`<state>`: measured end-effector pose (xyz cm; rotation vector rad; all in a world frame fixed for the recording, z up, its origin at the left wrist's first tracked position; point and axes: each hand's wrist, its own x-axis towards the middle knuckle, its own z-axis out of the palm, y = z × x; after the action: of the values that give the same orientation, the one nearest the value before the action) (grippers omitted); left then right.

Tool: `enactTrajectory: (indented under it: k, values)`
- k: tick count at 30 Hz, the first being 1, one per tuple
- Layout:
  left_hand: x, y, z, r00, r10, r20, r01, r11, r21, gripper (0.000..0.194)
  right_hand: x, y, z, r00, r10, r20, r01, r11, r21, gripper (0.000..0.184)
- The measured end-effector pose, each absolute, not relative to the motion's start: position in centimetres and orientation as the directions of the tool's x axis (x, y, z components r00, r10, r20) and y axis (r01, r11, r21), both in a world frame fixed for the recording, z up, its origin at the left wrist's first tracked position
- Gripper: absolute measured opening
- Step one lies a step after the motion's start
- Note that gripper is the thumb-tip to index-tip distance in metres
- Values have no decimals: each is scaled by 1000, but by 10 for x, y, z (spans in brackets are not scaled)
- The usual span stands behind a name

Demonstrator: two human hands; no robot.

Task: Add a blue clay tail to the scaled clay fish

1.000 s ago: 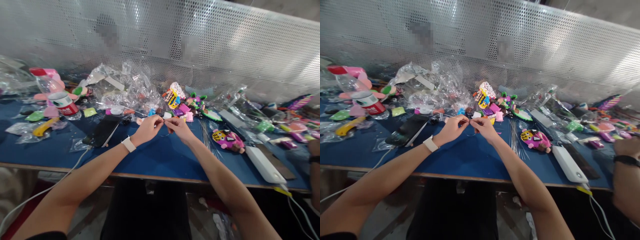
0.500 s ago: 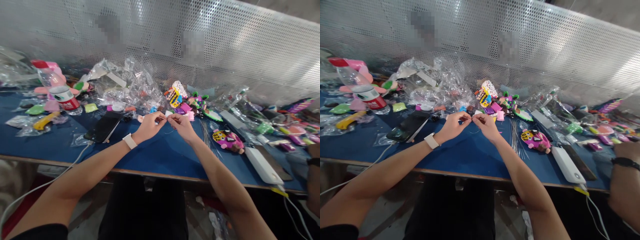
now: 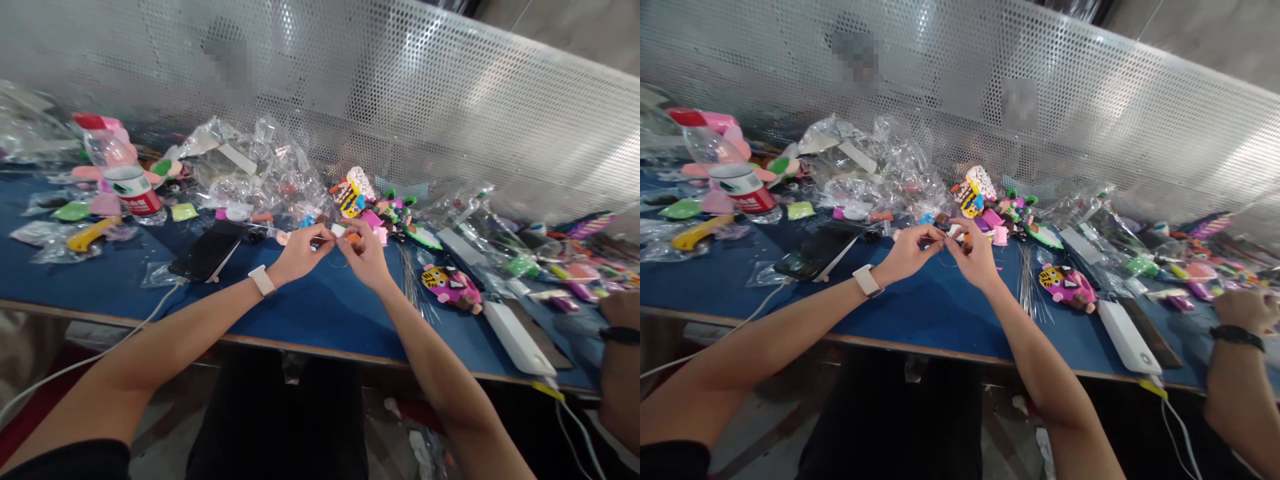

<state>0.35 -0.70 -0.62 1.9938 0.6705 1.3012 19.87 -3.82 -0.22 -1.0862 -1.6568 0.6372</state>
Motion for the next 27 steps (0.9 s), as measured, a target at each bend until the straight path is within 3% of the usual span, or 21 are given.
enactTrajectory:
  k: [4,7,11,18,27]
  values:
    - [3,-6,-7,398,676,620,154,-716,681,11,201,-39,2,-142,788,600,528,572,-627,14]
    - [3,-6,-10,428,641,637,215,-757,617,12,204,-37,4,-182,690,701,590,647,-484,11]
    - [3,-5,-13,438,652,619,262,-752,605,8,207,-35,3,-226,657,719,586,682,-439,9]
    - [3,-1,-15,445,717,537,308,-685,660,13,213,-29,-3,-248,699,671,591,658,-467,11]
    - [3,3,-14,512,763,395,65,-493,868,26,220,-24,-8,-412,552,725,603,762,-237,16]
